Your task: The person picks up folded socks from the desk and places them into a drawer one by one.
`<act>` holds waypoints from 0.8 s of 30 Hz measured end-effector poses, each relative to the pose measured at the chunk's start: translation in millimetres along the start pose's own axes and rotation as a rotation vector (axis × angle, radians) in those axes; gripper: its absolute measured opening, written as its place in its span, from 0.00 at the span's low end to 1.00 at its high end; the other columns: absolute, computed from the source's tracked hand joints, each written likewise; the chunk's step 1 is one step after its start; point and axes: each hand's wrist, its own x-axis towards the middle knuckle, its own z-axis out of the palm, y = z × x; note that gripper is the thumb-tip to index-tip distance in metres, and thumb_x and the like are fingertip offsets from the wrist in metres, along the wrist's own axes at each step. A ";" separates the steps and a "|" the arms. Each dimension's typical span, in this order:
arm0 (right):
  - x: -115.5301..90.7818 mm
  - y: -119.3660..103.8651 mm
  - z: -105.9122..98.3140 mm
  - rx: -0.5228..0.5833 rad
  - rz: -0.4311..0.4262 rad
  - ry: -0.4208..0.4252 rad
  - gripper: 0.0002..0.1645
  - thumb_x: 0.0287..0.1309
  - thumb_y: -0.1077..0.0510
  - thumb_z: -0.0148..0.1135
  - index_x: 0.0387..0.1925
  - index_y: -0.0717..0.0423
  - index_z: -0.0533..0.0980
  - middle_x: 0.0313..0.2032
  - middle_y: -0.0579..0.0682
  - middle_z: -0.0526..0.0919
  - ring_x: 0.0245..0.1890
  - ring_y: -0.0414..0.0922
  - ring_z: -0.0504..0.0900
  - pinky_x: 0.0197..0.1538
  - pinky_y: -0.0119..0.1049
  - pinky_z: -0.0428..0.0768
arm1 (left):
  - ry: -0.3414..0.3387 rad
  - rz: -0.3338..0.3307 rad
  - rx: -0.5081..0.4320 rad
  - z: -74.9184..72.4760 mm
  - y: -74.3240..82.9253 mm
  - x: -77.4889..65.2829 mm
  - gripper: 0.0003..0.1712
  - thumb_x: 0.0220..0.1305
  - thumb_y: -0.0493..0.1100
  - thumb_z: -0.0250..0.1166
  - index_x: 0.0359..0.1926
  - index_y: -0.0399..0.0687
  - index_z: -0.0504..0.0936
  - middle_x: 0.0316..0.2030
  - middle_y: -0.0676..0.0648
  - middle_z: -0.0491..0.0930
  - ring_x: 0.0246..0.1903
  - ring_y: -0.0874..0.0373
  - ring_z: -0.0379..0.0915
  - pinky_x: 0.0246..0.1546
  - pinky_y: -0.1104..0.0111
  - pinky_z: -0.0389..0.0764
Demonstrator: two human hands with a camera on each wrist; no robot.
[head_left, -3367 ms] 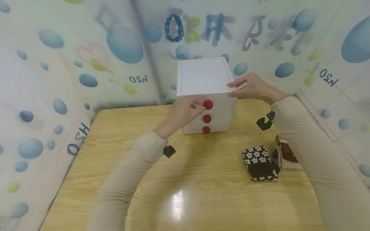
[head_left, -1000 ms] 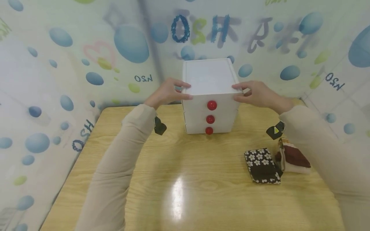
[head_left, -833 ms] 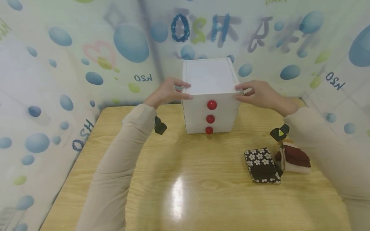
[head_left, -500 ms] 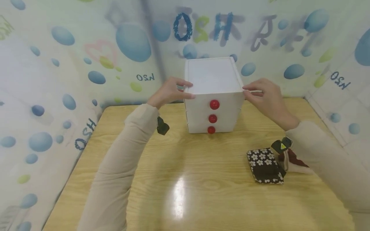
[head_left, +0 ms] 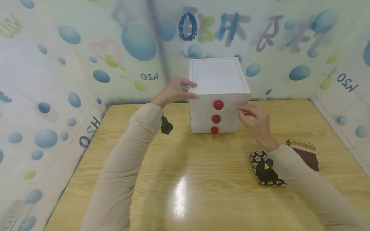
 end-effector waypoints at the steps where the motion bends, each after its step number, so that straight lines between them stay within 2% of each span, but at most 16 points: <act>1: -2.5 -3.3 2.8 0.022 0.023 -0.016 0.07 0.44 0.75 0.60 0.31 0.72 0.78 0.30 0.62 0.78 0.33 0.30 0.75 0.36 0.19 0.75 | 0.000 0.000 0.001 0.3 0.3 0.2 0.30 0.45 0.51 0.70 0.52 0.52 0.75 0.54 0.53 0.70 0.48 0.57 0.68 0.45 0.67 0.73; 6: -10.3 -17.5 16.3 0.071 0.122 -0.103 0.09 0.46 0.75 0.58 0.33 0.75 0.76 0.33 0.65 0.77 0.33 0.38 0.77 0.34 0.21 0.76 | 0.003 -0.001 0.009 0.4 1.4 -0.2 0.30 0.45 0.51 0.70 0.52 0.52 0.75 0.53 0.52 0.70 0.47 0.56 0.69 0.44 0.67 0.73; 11: -15.6 -19.9 30.0 0.077 0.223 -0.179 0.11 0.47 0.74 0.59 0.36 0.75 0.74 0.36 0.66 0.76 0.34 0.54 0.78 0.35 0.24 0.77 | 0.006 -0.004 0.008 0.0 1.5 -1.4 0.30 0.45 0.50 0.70 0.53 0.51 0.75 0.53 0.52 0.70 0.47 0.56 0.68 0.44 0.67 0.73; 14: -17.6 -19.6 37.2 0.083 0.270 -0.191 0.13 0.47 0.74 0.58 0.38 0.77 0.73 0.38 0.68 0.75 0.36 0.58 0.78 0.36 0.32 0.79 | 0.006 -0.006 0.014 0.2 0.6 -0.6 0.31 0.45 0.51 0.70 0.53 0.52 0.74 0.54 0.52 0.69 0.50 0.57 0.66 0.45 0.67 0.73; 18: -19.8 -17.8 44.4 0.113 0.344 -0.186 0.15 0.49 0.73 0.58 0.41 0.77 0.71 0.41 0.69 0.73 0.39 0.61 0.77 0.40 0.40 0.78 | 0.006 -0.011 0.023 0.9 0.0 0.7 0.31 0.45 0.52 0.70 0.53 0.53 0.74 0.55 0.53 0.69 0.52 0.57 0.64 0.47 0.67 0.72; 23: -27.0 3.2 56.1 0.171 0.396 -0.180 0.17 0.50 0.70 0.59 0.43 0.74 0.71 0.42 0.66 0.72 0.40 0.59 0.76 0.42 0.37 0.78 | 0.008 -0.014 0.020 0.9 -0.6 0.9 0.31 0.45 0.52 0.70 0.53 0.53 0.75 0.55 0.53 0.68 0.52 0.56 0.64 0.47 0.66 0.72; 24: -30.9 14.9 60.9 0.181 0.387 -0.169 0.17 0.51 0.66 0.60 0.44 0.72 0.72 0.42 0.63 0.72 0.40 0.55 0.77 0.42 0.35 0.78 | 0.009 -0.012 0.016 0.8 -1.2 1.1 0.31 0.45 0.52 0.70 0.53 0.53 0.75 0.55 0.53 0.68 0.52 0.56 0.64 0.47 0.66 0.72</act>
